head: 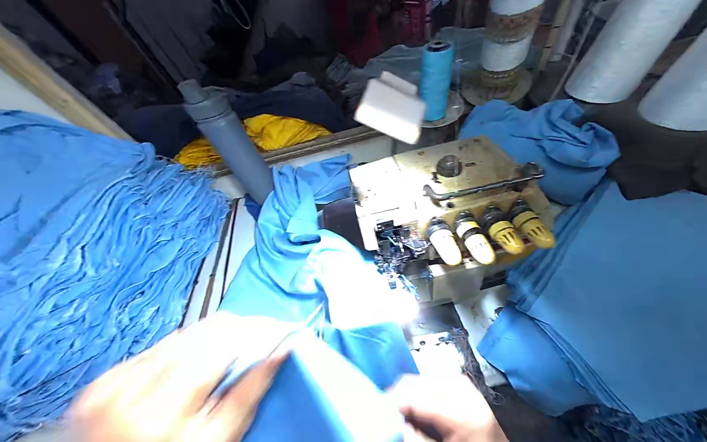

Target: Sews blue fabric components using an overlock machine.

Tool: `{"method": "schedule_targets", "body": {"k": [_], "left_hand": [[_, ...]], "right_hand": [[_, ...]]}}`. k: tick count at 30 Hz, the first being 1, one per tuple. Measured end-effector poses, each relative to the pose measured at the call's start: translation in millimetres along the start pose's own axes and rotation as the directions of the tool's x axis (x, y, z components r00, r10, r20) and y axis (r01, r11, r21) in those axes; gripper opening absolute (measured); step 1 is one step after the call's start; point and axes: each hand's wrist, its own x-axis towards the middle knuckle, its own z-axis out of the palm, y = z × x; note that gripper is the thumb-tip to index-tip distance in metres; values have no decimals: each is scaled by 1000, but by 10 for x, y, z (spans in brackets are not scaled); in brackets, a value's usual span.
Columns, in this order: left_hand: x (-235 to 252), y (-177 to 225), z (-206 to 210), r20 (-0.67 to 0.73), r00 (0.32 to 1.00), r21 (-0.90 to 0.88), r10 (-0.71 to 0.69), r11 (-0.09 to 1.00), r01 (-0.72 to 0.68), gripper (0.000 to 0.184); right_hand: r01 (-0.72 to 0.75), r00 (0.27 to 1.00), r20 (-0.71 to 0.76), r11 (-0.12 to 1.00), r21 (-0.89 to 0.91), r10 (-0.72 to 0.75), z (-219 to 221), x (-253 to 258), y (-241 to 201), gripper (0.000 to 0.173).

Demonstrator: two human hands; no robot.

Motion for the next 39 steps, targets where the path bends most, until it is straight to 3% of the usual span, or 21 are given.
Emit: {"method": "schedule_targets", "body": {"k": [1, 2, 5, 11, 16, 20, 23, 26, 36, 39], "left_hand": [[48, -237, 370, -53, 998, 175, -19, 984, 29, 28], [56, -411, 646, -23, 999, 232, -40, 972, 44, 30], [52, -567, 1069, 97, 995, 169, 9, 985, -25, 32], [113, -439, 1301, 84, 995, 51, 52, 997, -57, 32], [139, -399, 1334, 110, 993, -150, 47, 988, -30, 14], [232, -415, 1277, 113, 991, -409, 66, 912, -14, 14], [362, -445, 1240, 128, 989, -341, 72, 940, -25, 16], [456, -482, 1302, 182, 982, -243, 42, 970, 3, 15], [452, -428, 1422, 200, 980, -117, 5, 993, 19, 13], [400, -380, 1463, 109, 989, -32, 101, 995, -98, 18]], "right_hand": [[-118, 990, -73, 993, -1, 118, 43, -16, 268, 13], [-231, 966, -122, 973, -10, 229, 73, -53, 522, 13], [-394, 911, -161, 916, -76, 379, 64, -168, 888, 18], [-364, 918, -161, 931, 30, 364, 51, -207, 808, 10], [-308, 930, -177, 946, 99, 321, 98, -267, 798, 8], [-181, 947, -284, 980, -81, 152, 156, -312, 871, 10], [-152, 924, -372, 976, -155, 85, 189, -296, 936, 15], [-181, 897, -427, 977, -112, 117, 212, -269, 979, 15], [-258, 887, -347, 950, 176, 305, 220, -293, 858, 7], [-314, 846, -333, 894, 319, 416, 162, -287, 747, 27]]}}
